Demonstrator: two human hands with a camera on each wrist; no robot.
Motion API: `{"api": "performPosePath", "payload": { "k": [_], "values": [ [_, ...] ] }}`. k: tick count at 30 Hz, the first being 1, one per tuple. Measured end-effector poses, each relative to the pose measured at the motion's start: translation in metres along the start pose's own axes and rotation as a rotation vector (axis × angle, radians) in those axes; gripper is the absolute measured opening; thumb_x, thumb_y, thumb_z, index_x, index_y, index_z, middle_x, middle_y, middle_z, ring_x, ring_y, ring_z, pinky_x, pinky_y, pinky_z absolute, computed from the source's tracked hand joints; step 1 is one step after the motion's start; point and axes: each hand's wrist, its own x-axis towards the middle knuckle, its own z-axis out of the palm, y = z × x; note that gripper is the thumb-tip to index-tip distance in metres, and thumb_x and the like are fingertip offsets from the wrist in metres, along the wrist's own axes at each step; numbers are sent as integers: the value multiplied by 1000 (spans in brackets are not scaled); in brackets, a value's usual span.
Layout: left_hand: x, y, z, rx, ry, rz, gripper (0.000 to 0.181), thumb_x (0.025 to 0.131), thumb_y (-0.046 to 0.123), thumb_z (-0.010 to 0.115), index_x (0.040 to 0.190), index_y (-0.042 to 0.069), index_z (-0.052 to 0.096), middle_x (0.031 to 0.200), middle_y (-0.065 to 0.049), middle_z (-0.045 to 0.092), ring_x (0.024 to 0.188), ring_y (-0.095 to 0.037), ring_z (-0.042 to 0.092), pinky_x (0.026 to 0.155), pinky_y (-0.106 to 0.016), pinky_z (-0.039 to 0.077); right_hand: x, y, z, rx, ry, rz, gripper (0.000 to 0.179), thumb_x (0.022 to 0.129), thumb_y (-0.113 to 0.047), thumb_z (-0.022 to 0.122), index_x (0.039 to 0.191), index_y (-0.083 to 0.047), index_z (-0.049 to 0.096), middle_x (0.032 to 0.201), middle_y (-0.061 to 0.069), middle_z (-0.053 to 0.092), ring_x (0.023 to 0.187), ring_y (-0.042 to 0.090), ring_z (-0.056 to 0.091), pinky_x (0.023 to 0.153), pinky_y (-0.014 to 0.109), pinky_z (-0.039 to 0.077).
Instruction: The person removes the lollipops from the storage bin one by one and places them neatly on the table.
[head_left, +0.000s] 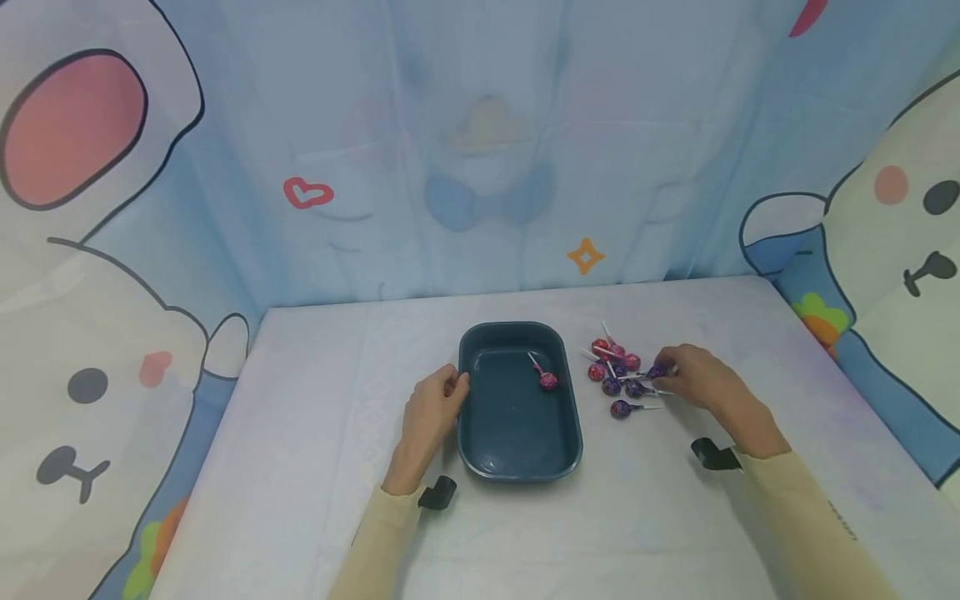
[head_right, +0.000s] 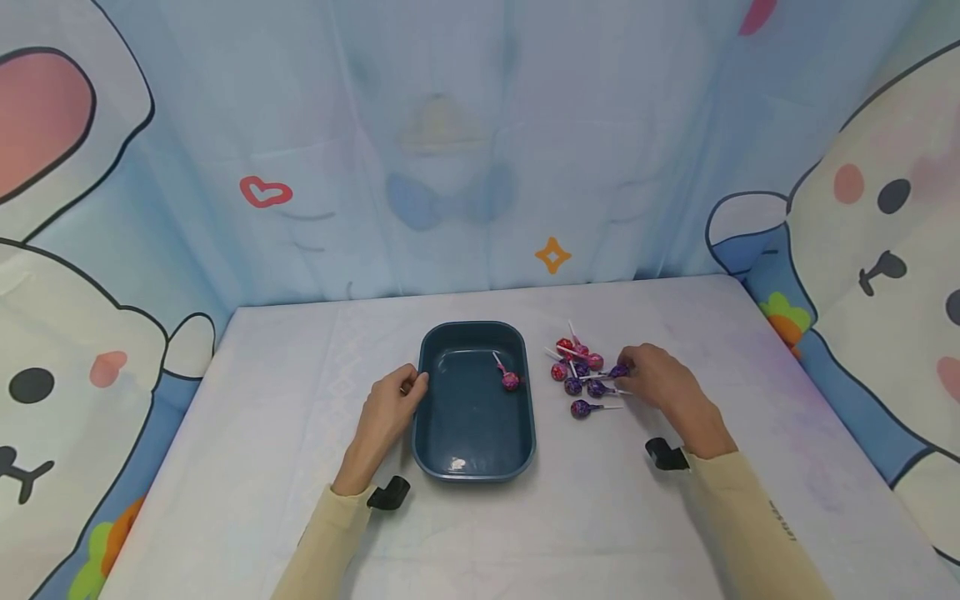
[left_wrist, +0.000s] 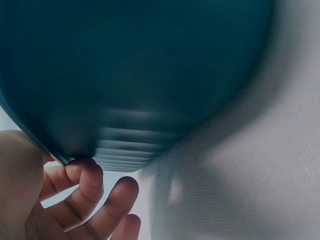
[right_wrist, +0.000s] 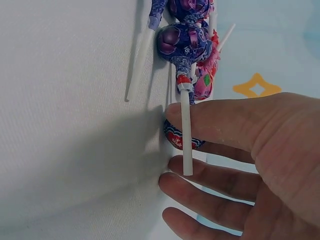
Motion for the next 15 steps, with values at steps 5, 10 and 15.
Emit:
{"api": "performPosePath", "payload": {
  "k": [5, 10, 15],
  "values": [
    [-1, 0, 0, 4, 3, 10, 26, 93, 39, 46, 76, 18, 52, 64, 3, 51, 54, -10, 46, 47, -24, 34, 0, -2, 1, -3, -6, 18, 36, 83, -18, 64, 111, 3, 57, 107, 22, 60, 98, 37, 55, 79, 50, 44],
    [-1, 0, -1, 5, 5, 16, 27, 93, 38, 47, 76, 18, 51, 63, 3, 51, 53, -10, 46, 46, -23, 34, 0, -2, 1, -8, -12, 27, 42, 83, -19, 64, 116, 4, 53, 110, 24, 58, 101, 39, 54, 83, 52, 43],
    [-1, 0, 0, 6, 5, 14, 26, 93, 38, 47, 77, 18, 52, 63, 3, 51, 54, -10, 46, 47, -23, 34, 1, -4, 0, -2, -33, 57, 54, 83, -22, 65, 126, 4, 45, 118, 29, 52, 105, 43, 51, 84, 54, 42]
  ]
}}
